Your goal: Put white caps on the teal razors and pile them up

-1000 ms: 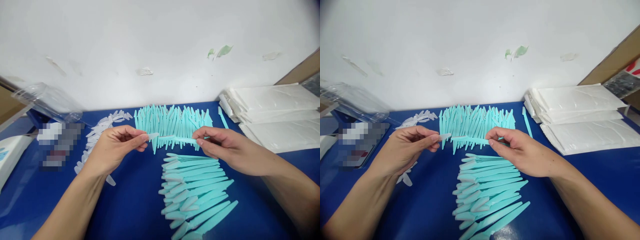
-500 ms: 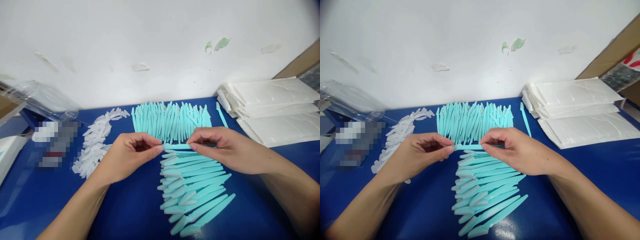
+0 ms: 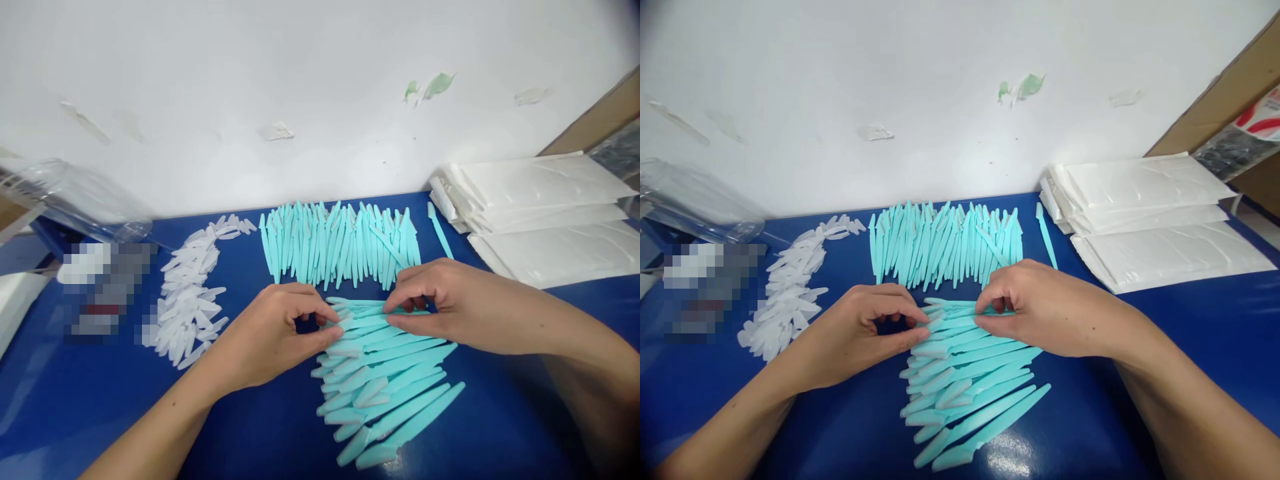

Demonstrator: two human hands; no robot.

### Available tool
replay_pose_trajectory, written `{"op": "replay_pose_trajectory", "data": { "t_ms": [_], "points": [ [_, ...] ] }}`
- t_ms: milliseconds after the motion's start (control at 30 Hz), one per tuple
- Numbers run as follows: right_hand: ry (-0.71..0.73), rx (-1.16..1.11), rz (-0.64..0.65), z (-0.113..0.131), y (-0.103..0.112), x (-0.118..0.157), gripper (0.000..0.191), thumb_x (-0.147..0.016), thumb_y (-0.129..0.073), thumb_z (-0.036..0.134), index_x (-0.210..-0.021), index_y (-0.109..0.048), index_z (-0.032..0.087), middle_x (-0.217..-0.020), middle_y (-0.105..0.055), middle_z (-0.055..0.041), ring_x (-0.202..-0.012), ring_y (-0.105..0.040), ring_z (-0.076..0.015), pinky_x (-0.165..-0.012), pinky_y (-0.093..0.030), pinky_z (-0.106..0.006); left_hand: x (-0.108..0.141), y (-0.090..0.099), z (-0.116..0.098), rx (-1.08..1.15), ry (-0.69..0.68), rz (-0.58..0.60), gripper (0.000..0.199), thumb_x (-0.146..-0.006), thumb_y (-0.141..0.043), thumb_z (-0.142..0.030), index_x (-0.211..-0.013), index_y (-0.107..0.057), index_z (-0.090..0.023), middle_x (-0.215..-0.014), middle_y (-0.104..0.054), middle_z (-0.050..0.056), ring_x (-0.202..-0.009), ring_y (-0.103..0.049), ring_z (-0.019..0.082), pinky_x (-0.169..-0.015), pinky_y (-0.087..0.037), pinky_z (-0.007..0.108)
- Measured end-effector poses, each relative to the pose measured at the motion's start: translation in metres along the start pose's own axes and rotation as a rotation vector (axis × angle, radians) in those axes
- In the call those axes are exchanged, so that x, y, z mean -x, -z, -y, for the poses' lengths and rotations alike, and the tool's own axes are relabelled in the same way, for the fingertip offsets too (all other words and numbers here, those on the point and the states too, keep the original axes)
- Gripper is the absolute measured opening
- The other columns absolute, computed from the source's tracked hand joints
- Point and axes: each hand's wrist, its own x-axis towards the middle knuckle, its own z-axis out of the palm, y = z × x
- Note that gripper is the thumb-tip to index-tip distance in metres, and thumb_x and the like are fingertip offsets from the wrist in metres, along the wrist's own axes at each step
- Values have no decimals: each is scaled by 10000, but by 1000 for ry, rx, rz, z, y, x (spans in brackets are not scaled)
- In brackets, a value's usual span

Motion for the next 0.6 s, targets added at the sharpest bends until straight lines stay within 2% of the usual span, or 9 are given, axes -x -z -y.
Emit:
{"op": "replay_pose_trajectory", "data": {
  "t_ms": [33, 100, 167, 200, 233, 300, 400, 467, 600],
  "points": [
    [-43, -1, -46, -1, 0, -1, 315, -976, -668, 488, -817, -811, 257, -714, -696, -6, -591, -559, -148, -545, -370, -312, 0, 2, 1, -2, -4, -12, 115, -972, -750, -330, -972, -851, -276, -929, -764, 1, -740, -645, 125, -602, -436, 250],
    [-159, 59, -249, -6, 0, -5, 349, -970, -652, 520, -801, -783, 245, -675, -684, -13, -573, -563, -164, -553, -375, -327, 0, 8, 3, -10, -16, -80, 138, -983, -733, -343, -967, -850, -272, -889, -755, 7, -718, -627, 132, -609, -443, 255],
    [-273, 198, -490, -15, 0, -12, 340, -948, -660, 536, -837, -769, 234, -727, -719, -42, -624, -614, -207, -607, -406, -356, 1, 19, 7, -32, -1, -196, 171, -982, -727, -370, -922, -843, -258, -836, -746, 10, -699, -612, 144, -622, -452, 261],
    [-314, 268, -570, -20, 0, -15, 327, -927, -678, 540, -870, -767, 231, -776, -744, -61, -672, -645, -239, -641, -422, -375, 2, 26, 10, -49, 20, -258, 195, -977, -730, -394, -897, -837, -253, -819, -744, 12, -693, -607, 150, -623, -453, 264],
    [-345, 305, -592, -25, 0, -19, 326, -909, -692, 545, -876, -761, 229, -808, -761, -77, -713, -668, -268, -663, -434, -391, 3, 34, 14, -72, 50, -326, 221, -970, -733, -423, -876, -831, -249, -809, -745, 14, -689, -601, 157, -616, -449, 266],
    [-366, 304, -550, -34, -1, -24, 309, -897, -693, 534, -836, -749, 236, -828, -780, -90, -769, -696, -305, -690, -455, -414, 8, 51, 23, -121, 115, -454, 257, -949, -747, -478, -874, -824, -244, -816, -755, 18, -700, -604, 170, -620, -448, 269],
    [-350, 278, -507, -40, -2, -27, 275, -909, -659, 466, -757, -731, 249, -815, -791, -86, -798, -714, -322, -712, -467, -430, 18, 77, 38, -189, 224, -605, 317, -925, -758, -548, -897, -823, -239, -811, -760, 18, -689, -600, 175, -618, -444, 263],
    [-344, 286, -513, -41, -2, -27, 251, -900, -655, 431, -739, -724, 251, -800, -790, -81, -792, -711, -327, -709, -460, -435, 26, 93, 48, -233, 284, -595, 339, -911, -765, -571, -933, -836, -241, -779, -752, 9, -648, -585, 162, -590, -432, 251],
    [-322, 228, -528, -36, 0, -23, 207, -875, -696, 409, -739, -710, 253, -745, -759, -60, -710, -687, -288, -667, -447, -416, 44, 114, 60, -287, 379, -361, 326, -855, -835, -539, -974, -878, -239, -679, -735, -27, -540, -556, 129, -497, -400, 217]
  ]
}}
